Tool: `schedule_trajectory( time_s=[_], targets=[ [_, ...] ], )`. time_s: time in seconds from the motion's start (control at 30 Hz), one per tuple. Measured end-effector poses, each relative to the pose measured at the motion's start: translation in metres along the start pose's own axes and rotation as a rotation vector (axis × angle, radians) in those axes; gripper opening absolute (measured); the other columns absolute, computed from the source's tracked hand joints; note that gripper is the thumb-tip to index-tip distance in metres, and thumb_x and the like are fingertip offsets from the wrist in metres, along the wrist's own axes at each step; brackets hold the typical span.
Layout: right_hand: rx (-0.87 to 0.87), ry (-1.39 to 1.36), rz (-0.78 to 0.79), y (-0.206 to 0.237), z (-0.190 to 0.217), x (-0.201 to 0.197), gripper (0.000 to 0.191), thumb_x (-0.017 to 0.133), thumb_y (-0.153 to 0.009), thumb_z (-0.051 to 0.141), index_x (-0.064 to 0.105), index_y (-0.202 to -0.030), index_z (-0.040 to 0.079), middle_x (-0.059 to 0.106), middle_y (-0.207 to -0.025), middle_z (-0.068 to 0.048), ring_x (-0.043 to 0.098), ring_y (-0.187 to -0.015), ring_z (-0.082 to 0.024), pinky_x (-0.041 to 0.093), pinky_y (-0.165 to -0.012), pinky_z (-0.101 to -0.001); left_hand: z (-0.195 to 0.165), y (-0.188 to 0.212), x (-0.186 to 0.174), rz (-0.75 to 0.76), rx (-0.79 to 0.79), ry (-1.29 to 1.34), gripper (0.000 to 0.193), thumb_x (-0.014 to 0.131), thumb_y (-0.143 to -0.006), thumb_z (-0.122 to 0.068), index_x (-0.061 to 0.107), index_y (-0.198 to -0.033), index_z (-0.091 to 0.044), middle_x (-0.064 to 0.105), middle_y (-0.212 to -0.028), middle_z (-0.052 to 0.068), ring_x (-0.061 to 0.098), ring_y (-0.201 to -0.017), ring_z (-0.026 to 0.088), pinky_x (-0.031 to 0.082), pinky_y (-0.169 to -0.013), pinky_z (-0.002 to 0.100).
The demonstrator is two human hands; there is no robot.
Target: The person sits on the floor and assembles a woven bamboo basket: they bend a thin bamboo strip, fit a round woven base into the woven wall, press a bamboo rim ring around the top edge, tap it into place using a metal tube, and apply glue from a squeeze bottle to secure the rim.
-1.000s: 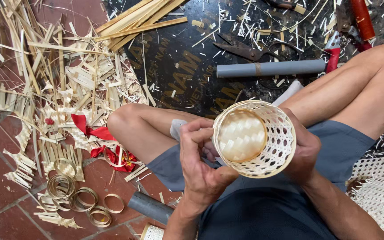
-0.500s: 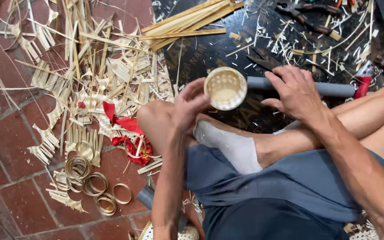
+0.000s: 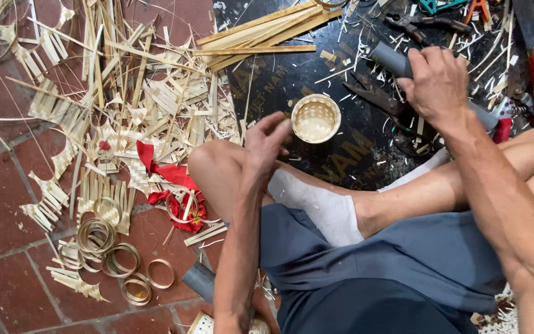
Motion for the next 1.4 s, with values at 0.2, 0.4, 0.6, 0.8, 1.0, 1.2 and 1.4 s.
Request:
schedule_trajectory(
  time_s=[0.2,0.4,0.6,0.8,1.0,1.2,1.4],
  targets=[
    [0.299,-1.112,0.238,-0.001,0.067,0.026,0.025,0.071,-0.100,0.019,0.074,-0.114,-0.001,0.074,-0.098,-0.008,0.066,-0.081,-0.012,0.055,-0.071,-0.0283,-0.015,-0.005,0.026,0.035,0.109,-0.164,0.031,0.071,-0.093,-0.014,0.073,-0.116,0.006,0.072,-0.080,0.005,0.064,-0.062,0.010,0.054,-0.055,0.024],
    [0.519,-1.269,0.077,0.028,0.081,0.014,0.023,0.073,-0.097,0.015,0.073,-0.112,-0.003,0.070,-0.090,-0.008,0.062,-0.069,-0.007,0.051,-0.060,-0.0236,-0.022,-0.015,0.038,0.110,0.223,-0.041,0.024,0.072,-0.094,-0.009,0.073,-0.111,0.008,0.072,-0.084,0.004,0.063,-0.067,0.007,0.055,-0.060,0.023],
    [0.234,-0.883,-0.153,0.034,0.078,0.011,0.016,0.074,-0.098,0.005,0.075,-0.110,-0.006,0.071,-0.100,-0.010,0.068,-0.087,-0.016,0.055,-0.078,-0.0297,0.002,-0.026,0.025,0.131,0.100,0.038,0.027,0.067,-0.100,-0.014,0.074,-0.113,0.009,0.071,-0.084,0.006,0.064,-0.069,0.008,0.055,-0.061,0.023],
    [0.474,-1.075,-0.116,0.044,0.041,0.019,0.015,0.071,-0.104,0.005,0.075,-0.114,-0.006,0.073,-0.097,-0.007,0.063,-0.084,-0.009,0.051,-0.074,-0.0267,0.006,-0.017,0.003,-0.116,0.489,-0.421,0.021,0.071,-0.094,-0.011,0.074,-0.114,-0.002,0.075,-0.099,0.013,0.071,-0.088,0.025,0.058,-0.078,0.035],
    [0.649,-1.612,-0.056,0.051,0.043,0.030,0.016,0.068,-0.105,0.005,0.075,-0.115,-0.005,0.074,-0.100,-0.008,0.068,-0.083,-0.011,0.056,-0.076,-0.0271,0.010,-0.007,0.035,0.121,0.657,-1.038,0.031,0.064,-0.087,-0.006,0.075,-0.116,-0.011,0.064,-0.103,0.018,0.063,-0.098,0.038,0.054,-0.078,0.048],
    [0.561,-2.013,-0.055,0.060,0.047,0.031,0.031,0.064,-0.107,0.011,0.063,-0.138,0.003,0.071,-0.127,-0.010,0.072,-0.111,-0.020,0.060,-0.100,-0.0375,0.002,-0.001,0.023,-0.052,0.571,-1.189,0.030,0.060,-0.090,-0.006,0.075,-0.114,-0.014,0.064,-0.097,0.016,0.063,-0.093,0.036,0.053,-0.073,0.049],
    [0.741,-2.298,0.091,0.068,0.052,0.045,0.040,0.063,-0.108,0.029,0.061,-0.140,0.007,0.069,-0.137,-0.009,0.069,-0.123,-0.024,0.057,-0.109,-0.0431,-0.001,0.009,0.015,-0.149,0.584,-1.027,0.025,0.064,-0.088,-0.008,0.074,-0.110,-0.011,0.066,-0.093,0.014,0.065,-0.091,0.035,0.053,-0.074,0.049]
  ],
)
Point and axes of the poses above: each hand's wrist, its own y-axis away from the middle knuckle, its own x-axis out of the palm, z = x × y, the point moved 5 cm from there along -y, towards the middle knuckle
